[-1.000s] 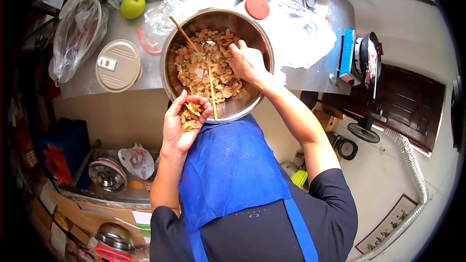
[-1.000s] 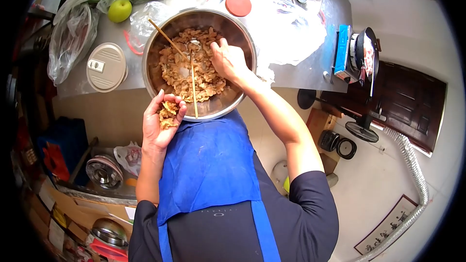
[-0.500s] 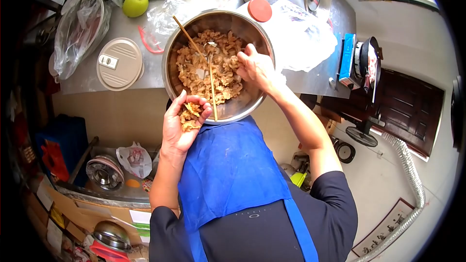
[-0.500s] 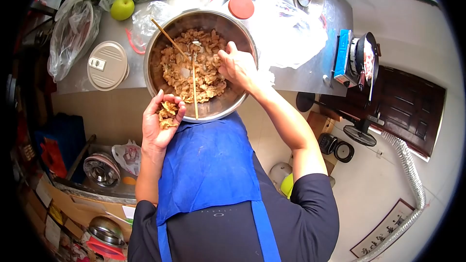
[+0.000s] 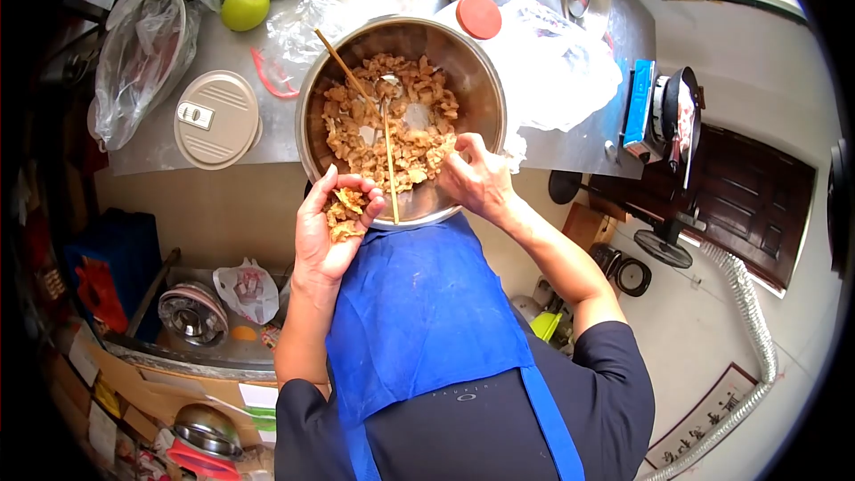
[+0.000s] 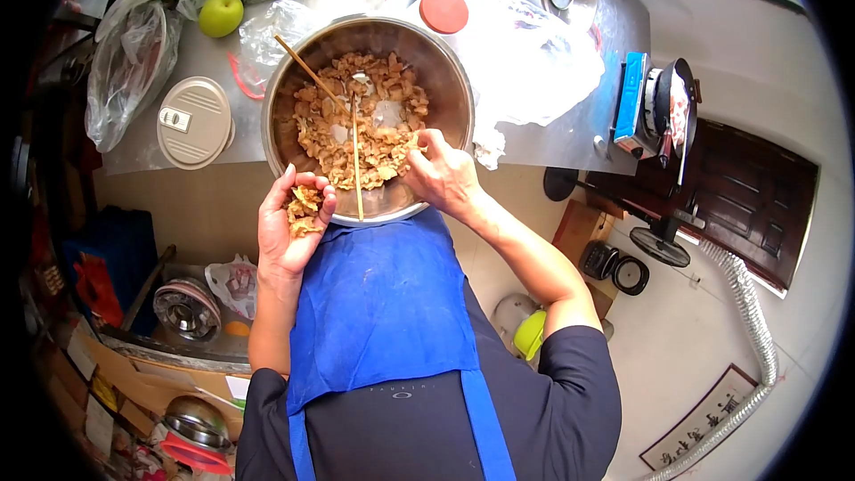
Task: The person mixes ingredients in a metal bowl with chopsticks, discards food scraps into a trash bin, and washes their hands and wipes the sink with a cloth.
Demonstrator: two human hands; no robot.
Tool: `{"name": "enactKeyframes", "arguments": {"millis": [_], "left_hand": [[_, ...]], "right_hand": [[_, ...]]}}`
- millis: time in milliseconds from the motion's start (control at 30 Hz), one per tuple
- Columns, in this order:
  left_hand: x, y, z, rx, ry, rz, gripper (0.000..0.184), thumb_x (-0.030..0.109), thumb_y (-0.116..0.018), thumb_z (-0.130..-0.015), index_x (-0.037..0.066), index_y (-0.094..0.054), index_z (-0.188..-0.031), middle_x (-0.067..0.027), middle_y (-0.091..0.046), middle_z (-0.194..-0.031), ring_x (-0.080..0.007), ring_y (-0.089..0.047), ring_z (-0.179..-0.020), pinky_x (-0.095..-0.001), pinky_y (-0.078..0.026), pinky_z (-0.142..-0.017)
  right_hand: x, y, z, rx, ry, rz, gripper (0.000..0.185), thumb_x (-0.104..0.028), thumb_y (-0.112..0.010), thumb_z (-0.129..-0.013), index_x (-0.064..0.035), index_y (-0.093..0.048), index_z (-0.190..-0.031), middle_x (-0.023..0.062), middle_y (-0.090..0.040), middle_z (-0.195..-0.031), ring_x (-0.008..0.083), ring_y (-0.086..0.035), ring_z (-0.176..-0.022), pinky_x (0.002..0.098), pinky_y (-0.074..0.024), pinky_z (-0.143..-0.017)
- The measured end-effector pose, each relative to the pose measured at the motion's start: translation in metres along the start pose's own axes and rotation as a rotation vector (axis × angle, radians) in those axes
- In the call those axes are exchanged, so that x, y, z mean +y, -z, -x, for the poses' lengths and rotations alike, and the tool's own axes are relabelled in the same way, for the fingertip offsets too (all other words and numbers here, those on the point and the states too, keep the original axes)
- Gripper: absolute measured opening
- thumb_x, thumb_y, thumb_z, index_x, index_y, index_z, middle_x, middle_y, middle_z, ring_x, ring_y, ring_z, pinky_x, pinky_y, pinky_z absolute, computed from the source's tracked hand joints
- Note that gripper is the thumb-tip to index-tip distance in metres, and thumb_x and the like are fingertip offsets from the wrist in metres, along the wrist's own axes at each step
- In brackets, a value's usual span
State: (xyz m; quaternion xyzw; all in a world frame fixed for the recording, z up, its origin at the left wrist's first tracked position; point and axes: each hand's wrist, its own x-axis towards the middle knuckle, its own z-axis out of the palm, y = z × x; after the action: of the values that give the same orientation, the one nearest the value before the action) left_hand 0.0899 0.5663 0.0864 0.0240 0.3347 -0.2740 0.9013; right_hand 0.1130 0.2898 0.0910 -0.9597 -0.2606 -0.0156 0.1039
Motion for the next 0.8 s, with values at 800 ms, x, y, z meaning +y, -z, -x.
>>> {"name": "enactKeyframes", "arguments": {"millis": [800], "left_hand": [[0.002,-0.002,0.001,0.006,-0.018,-0.006,0.031,0.027,-0.058,-0.102,0.0,-0.069,-0.09,-0.0148,-0.07,-0.093,-0.0283,-0.069,-0.091,-0.0379,-0.061,-0.083]], "right_hand": [[0.029,-0.03,-0.04,-0.487,-0.286,-0.152,0.034,-0.016,-0.058,-0.091,-0.0085,-0.067,-0.123,0.0245,-0.068,-0.082,0.0421,-0.067,-0.074,0.0487,-0.0543,-0.07]]}}
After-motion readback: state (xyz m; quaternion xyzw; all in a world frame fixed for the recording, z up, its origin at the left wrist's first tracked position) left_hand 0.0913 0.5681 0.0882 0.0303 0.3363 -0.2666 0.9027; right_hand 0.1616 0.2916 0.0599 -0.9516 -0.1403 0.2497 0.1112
